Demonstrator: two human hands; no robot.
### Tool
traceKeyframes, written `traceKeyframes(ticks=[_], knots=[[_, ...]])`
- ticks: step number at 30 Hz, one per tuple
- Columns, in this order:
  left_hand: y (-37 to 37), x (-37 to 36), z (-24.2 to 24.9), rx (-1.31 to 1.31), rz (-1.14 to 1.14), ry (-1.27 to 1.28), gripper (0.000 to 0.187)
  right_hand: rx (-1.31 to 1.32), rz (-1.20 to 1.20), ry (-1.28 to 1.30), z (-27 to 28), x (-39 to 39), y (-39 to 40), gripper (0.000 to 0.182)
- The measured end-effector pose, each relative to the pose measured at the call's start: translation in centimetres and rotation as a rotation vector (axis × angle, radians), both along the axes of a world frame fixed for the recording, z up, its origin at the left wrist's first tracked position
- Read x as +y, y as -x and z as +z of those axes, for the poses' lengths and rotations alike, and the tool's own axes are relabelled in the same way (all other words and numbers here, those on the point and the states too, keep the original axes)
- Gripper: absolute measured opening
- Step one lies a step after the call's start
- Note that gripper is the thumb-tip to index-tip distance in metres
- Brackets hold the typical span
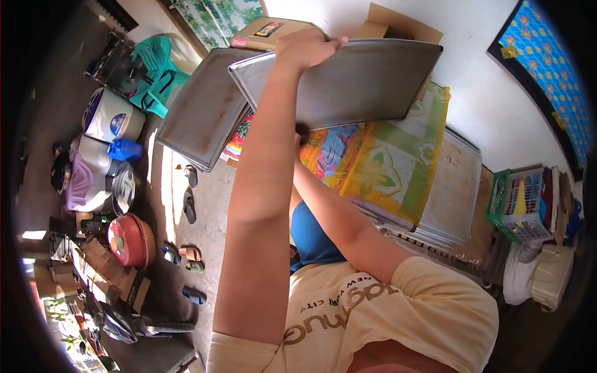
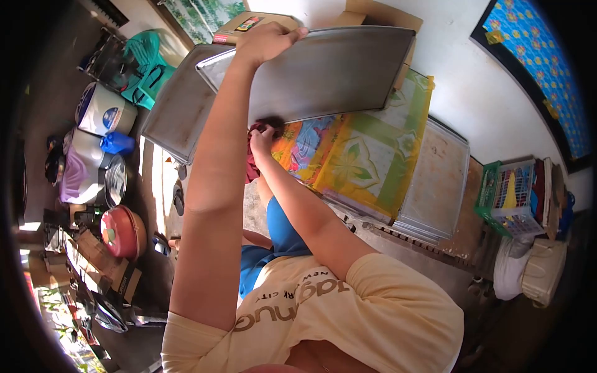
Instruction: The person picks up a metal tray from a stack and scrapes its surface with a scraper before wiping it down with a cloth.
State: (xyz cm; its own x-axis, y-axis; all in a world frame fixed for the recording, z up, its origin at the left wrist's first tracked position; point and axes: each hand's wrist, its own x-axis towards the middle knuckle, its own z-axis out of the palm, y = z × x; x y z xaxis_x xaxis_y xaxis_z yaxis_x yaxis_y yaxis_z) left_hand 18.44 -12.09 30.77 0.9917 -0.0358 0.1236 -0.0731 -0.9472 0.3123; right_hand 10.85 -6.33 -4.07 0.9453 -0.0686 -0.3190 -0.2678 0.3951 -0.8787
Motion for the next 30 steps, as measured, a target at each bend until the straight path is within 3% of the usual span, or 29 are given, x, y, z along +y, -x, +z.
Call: traceKeyframes(ticks=[6,9,11,16,19,22,26,30], knots=[[0.6,-0.2,0.3,0.032,-0.015,0.031,0.076,-0.099,0.368,-0.073,0.8,3.4,3.6,0.048],[0.9,0.0,0.5,0.031,-0.026,0.043,0.073,-0.266,0.541,-0.058,2.0,0.1,4.0,0.047],[0.9,0.3,0.2,0.002,-0.06,0.066,0.071,-0.405,0.531,0.008,3.8,-4.2,3.9,0.047],[0.4,0.9,-0.2,-0.037,-0.104,0.161,0.058,-0.588,0.077,0.327,13.5,-18.3,3.5,0.048],[0.3,0.9,-0.5,-0.073,-0.099,0.107,0.051,-0.626,-0.261,0.411,14.3,-23.5,-0.2,0.044],[0.0,0.9,-0.7,-0.106,-0.107,0.029,0.047,-0.651,-0.462,0.313,14.1,-26.0,-5.0,0.037],[0.3,0.7,-0.7,-0.134,-0.11,-0.027,0.045,-0.794,-0.56,0.912,15.0,-25.5,-7.8,0.036],[0.5,0.6,-0.7,-0.149,-0.115,-0.025,0.042,-0.743,-0.6,1.018,15.2,-26.9,-9.2,0.03]])
